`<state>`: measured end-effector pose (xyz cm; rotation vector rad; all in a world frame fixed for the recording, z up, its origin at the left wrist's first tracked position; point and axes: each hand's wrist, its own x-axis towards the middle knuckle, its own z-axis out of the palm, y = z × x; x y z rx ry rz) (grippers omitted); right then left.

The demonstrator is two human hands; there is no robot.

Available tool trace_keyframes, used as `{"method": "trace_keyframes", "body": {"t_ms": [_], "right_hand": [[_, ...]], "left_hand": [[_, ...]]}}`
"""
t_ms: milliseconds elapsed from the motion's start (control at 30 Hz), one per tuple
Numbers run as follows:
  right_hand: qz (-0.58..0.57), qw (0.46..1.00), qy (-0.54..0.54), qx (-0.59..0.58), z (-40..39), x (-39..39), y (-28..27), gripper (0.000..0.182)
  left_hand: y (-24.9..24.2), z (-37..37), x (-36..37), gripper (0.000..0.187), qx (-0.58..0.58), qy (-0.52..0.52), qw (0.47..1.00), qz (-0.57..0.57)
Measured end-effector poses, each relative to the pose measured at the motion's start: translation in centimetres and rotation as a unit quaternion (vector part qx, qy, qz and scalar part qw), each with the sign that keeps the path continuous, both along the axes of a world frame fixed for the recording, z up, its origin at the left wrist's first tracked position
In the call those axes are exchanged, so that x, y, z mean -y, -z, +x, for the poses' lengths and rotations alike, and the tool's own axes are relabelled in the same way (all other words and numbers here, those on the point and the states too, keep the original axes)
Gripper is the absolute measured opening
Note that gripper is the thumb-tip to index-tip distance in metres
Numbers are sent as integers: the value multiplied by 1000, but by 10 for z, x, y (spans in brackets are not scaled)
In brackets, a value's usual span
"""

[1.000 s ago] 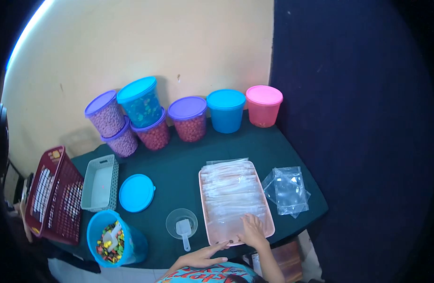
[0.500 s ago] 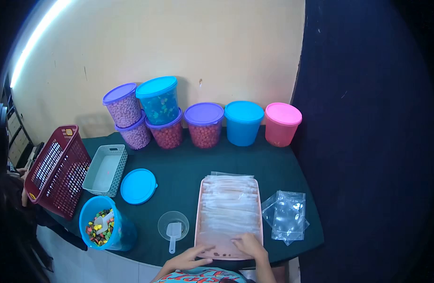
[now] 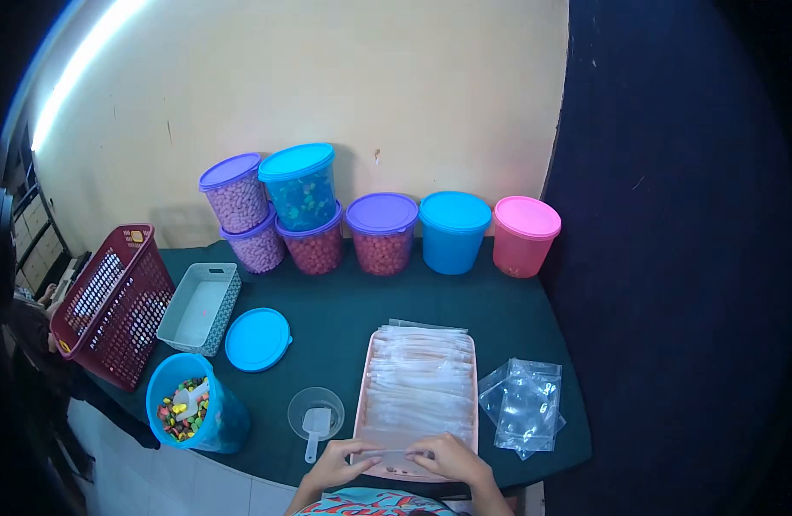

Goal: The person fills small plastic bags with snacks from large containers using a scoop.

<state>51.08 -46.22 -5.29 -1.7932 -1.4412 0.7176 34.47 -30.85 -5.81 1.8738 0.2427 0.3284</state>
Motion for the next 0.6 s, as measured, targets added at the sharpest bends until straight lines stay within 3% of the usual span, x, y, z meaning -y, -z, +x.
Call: {"method": "trace_keyframes", "body": {"t_ms": [167,267,333,467,533,600], "right_hand": [[-60,998,-26,-21,18,20,-2,19],[-96,994,-26,-35,26,35,-6,18],[-66,994,16,-83,28,39,-5,17],[-30,993,96,-63,25,36,-14,16],[77,978,182,-72,21,31,-24,18],[88,978,177,-69,16,24,-33,20]], "left_hand": [[3,-2,5,17,20,-54,998,-4],[16,-8,2,16,13,-57,996,-70],[16,-12,2,16,-7,-63,993,-102],[9,-21,1,16,-1,-56,990,-133],[8,-30,-3,17,-13,-52,987,-149],[3,-45,-7,17,-39,-57,992,-110]]}}
